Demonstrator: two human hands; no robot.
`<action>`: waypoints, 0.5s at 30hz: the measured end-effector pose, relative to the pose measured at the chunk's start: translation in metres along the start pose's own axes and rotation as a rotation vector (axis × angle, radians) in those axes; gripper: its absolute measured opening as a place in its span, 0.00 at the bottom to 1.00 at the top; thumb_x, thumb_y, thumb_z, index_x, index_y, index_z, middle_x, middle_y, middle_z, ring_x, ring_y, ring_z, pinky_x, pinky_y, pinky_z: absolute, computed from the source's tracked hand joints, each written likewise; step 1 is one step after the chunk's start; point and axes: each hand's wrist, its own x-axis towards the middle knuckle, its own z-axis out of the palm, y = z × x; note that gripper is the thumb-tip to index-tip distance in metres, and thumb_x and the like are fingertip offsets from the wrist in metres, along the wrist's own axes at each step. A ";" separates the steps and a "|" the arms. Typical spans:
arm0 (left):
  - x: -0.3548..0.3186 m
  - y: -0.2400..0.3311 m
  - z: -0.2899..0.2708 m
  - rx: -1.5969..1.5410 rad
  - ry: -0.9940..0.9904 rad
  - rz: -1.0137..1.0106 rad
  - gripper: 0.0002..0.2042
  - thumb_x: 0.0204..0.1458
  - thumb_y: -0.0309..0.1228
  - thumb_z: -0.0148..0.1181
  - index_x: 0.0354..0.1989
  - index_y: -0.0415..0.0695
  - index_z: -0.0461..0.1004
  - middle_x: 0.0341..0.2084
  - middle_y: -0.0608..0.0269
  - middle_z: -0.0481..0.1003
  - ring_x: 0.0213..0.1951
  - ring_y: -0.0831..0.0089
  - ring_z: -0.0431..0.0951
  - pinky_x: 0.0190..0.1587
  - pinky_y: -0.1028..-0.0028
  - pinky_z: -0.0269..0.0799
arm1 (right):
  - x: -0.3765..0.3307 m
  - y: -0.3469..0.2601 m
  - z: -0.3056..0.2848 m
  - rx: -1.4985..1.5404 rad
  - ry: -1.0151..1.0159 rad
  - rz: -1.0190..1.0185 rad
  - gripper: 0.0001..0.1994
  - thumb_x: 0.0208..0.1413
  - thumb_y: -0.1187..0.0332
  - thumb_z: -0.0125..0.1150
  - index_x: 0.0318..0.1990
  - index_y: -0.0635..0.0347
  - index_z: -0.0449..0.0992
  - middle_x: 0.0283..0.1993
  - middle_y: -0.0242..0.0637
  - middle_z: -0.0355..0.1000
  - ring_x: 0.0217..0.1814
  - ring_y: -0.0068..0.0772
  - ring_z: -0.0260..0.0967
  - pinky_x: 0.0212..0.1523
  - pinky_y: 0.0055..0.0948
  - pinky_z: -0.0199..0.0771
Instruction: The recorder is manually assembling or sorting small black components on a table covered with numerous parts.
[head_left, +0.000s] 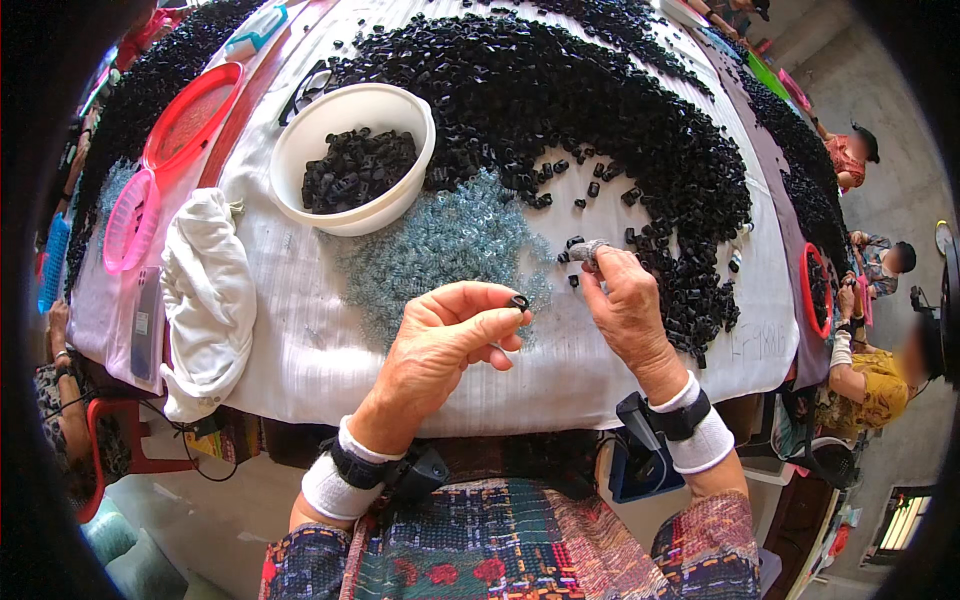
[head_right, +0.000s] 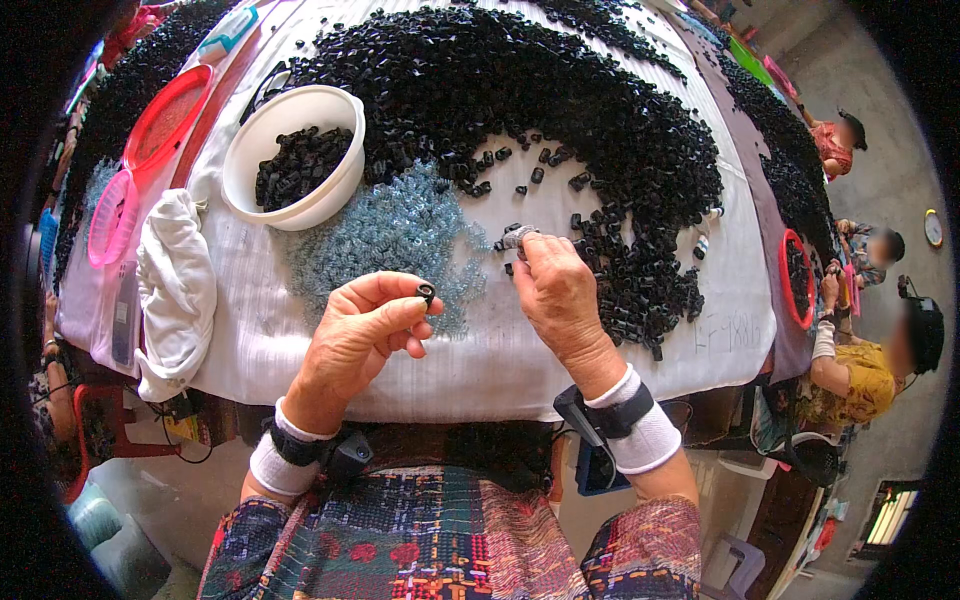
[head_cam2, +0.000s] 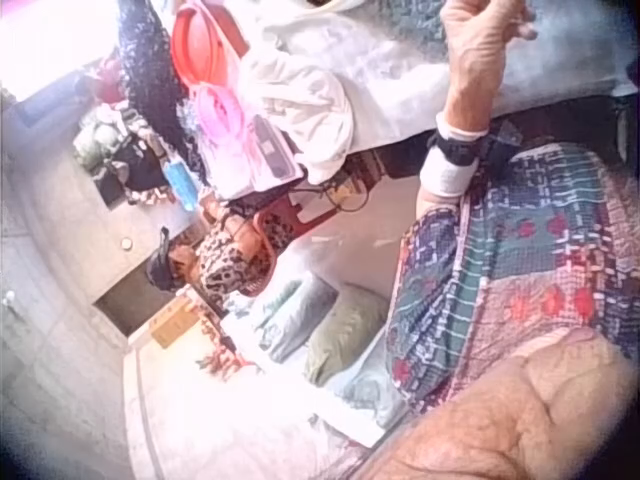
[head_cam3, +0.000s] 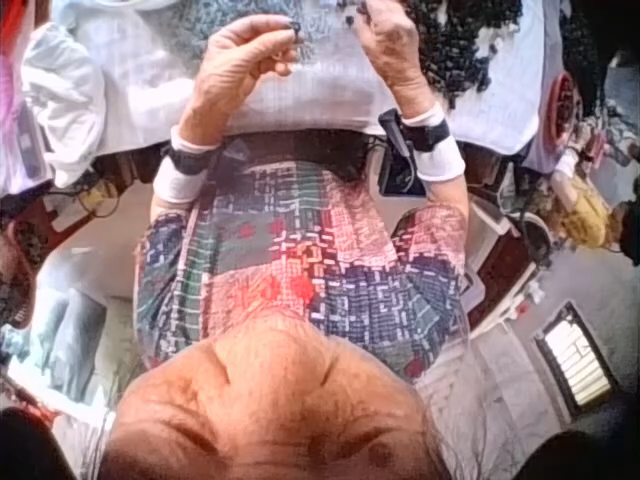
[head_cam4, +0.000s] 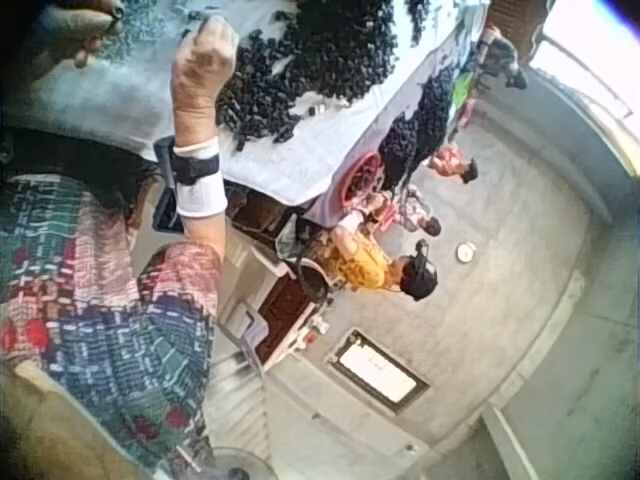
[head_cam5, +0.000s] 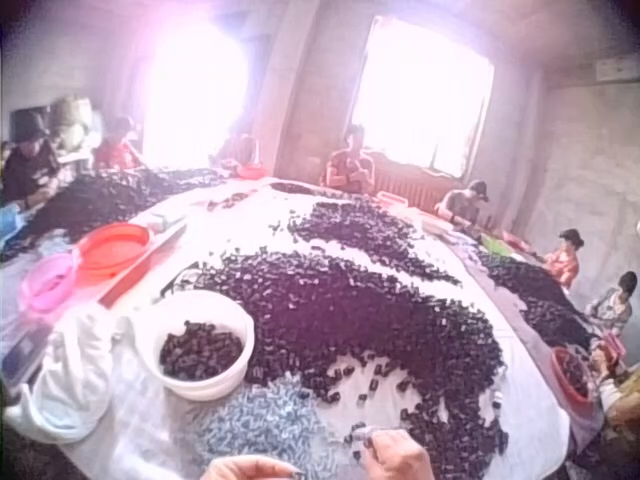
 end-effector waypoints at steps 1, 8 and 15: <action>0.000 0.000 0.000 0.001 0.001 0.001 0.11 0.51 0.26 0.60 0.42 0.36 0.73 0.33 0.54 0.77 0.31 0.74 0.78 0.29 0.78 0.76 | 0.000 0.002 0.002 -0.031 -0.035 -0.026 0.11 0.43 0.78 0.58 0.36 0.65 0.69 0.33 0.45 0.69 0.37 0.47 0.67 0.38 0.38 0.70; -0.001 0.000 -0.002 0.024 0.032 -0.009 0.09 0.51 0.23 0.59 0.41 0.39 0.74 0.34 0.53 0.77 0.29 0.74 0.78 0.28 0.77 0.76 | 0.000 0.001 0.009 -0.043 -0.009 -0.050 0.10 0.44 0.80 0.57 0.37 0.66 0.69 0.30 0.44 0.70 0.33 0.45 0.69 0.33 0.37 0.71; -0.003 -0.004 0.005 0.064 0.041 0.018 0.09 0.51 0.24 0.60 0.41 0.38 0.74 0.33 0.53 0.77 0.29 0.73 0.78 0.28 0.77 0.76 | -0.011 -0.003 0.009 -0.008 0.042 -0.057 0.10 0.45 0.81 0.57 0.37 0.67 0.70 0.32 0.45 0.70 0.33 0.45 0.70 0.34 0.34 0.72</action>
